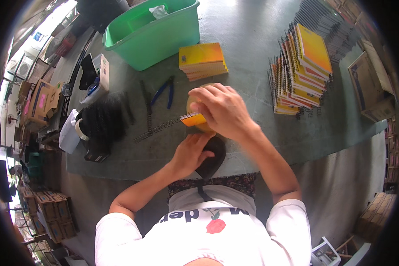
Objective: The person inserts a spiral coil through the pre-punched holes of notebooks by hand and uses a small tool to secure the coil ends.
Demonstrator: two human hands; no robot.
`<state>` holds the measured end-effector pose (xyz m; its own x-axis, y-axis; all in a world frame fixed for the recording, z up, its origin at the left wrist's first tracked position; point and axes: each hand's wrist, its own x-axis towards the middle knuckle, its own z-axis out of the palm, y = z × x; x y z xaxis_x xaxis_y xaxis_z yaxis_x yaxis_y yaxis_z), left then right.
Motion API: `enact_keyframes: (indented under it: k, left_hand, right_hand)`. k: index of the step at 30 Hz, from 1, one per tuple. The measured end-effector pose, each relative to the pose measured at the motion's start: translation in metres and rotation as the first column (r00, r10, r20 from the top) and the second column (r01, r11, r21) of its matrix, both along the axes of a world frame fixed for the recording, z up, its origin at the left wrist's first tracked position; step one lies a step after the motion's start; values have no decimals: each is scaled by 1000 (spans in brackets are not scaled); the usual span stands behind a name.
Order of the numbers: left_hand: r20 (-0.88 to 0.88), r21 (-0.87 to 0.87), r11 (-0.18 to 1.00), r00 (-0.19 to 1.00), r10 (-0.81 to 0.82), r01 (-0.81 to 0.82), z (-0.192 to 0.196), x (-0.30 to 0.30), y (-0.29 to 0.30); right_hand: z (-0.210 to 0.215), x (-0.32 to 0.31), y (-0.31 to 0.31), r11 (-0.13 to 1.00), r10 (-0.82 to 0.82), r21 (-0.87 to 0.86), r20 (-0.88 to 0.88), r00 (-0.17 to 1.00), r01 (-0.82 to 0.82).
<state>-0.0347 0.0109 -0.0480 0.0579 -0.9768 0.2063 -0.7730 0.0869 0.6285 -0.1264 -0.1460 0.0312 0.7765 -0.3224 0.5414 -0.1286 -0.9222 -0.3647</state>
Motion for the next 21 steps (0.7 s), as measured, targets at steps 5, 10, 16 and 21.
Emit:
enact_keyframes:
  k: [5, 10, 16, 21]
  left_hand:
    - [-63, -108, 993, 997, 45, -52, 69, 25, 6]
    - [95, -668, 708, 917, 387, -230, 123, 61, -9]
    - [290, -366, 926, 934, 207, -91, 91, 56, -13]
    - [288, -387, 910, 917, 276, -152, 97, 60, -25]
  right_hand:
    - [-20, -51, -30, 982, -147, 97, -148, 978, 162]
    - [-51, -38, -35, 144, -63, 927, 359, 931, -347]
    - [-49, -28, -26, 224, -52, 899, 396, 917, -375]
    - [-49, -31, -26, 230, 18, 873, 439, 898, -431]
